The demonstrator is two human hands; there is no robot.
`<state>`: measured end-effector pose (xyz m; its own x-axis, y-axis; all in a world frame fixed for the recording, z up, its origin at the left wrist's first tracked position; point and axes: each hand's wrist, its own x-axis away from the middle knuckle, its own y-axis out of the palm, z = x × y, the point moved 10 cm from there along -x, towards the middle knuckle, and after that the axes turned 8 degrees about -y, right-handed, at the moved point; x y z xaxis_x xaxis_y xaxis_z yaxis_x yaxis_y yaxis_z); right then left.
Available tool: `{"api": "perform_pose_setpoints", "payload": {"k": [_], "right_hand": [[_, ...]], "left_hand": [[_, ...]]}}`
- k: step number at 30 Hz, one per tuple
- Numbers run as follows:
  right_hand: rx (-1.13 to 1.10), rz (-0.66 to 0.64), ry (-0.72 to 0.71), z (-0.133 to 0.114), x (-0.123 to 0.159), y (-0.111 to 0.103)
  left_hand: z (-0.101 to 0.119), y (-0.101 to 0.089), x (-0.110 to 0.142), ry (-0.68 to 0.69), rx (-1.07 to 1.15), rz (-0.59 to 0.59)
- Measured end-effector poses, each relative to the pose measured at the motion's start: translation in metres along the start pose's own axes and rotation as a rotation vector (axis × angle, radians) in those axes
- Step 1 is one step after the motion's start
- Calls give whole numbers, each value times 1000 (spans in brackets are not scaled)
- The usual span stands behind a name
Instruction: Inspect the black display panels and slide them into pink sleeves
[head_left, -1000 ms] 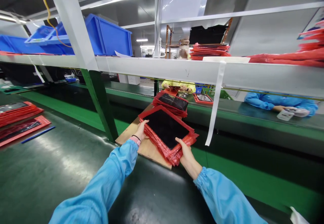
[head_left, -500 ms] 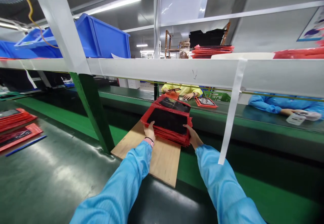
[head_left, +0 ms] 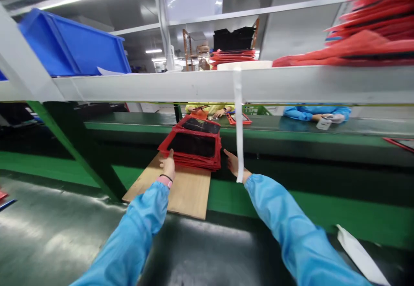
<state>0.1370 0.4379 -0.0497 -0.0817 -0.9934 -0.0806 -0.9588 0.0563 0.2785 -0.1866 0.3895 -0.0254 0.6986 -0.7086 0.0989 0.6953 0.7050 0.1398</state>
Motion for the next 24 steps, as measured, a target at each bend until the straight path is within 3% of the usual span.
{"api": "perform_pose_setpoints", "payload": {"k": [3, 5, 7, 9, 12, 13, 15, 17, 20, 24], "right_hand": [[55, 120, 10, -17, 65, -71], [80, 211, -22, -38, 128, -129], [97, 320, -87, -66, 204, -191], [122, 465, -176, -92, 289, -252], [201, 741, -289, -110, 423, -327], [229, 834, -311, -107, 467, -344], [268, 1000, -339, -89, 549, -365], [277, 1128, -351, -60, 621, -372], [265, 1301, -346, -12, 718, -368], [221, 1506, -316, 39, 833, -362]], "left_hand": [[-6, 10, 50, 53, -91, -95], [-17, 27, 102, 132, -134, -252], [-35, 42, 168, 205, -174, -455], [-60, 45, 243, 259, -215, -673], [-98, 26, 361, 378, -293, -1055], [-108, 15, 409, 569, -386, -1239], [-134, -19, 493, 938, -524, -1540], [-155, -51, 552, 1213, -543, -1705], [-174, -73, 613, 1439, -515, -1774], [-178, -72, 673, 1632, -469, -1738]]}}
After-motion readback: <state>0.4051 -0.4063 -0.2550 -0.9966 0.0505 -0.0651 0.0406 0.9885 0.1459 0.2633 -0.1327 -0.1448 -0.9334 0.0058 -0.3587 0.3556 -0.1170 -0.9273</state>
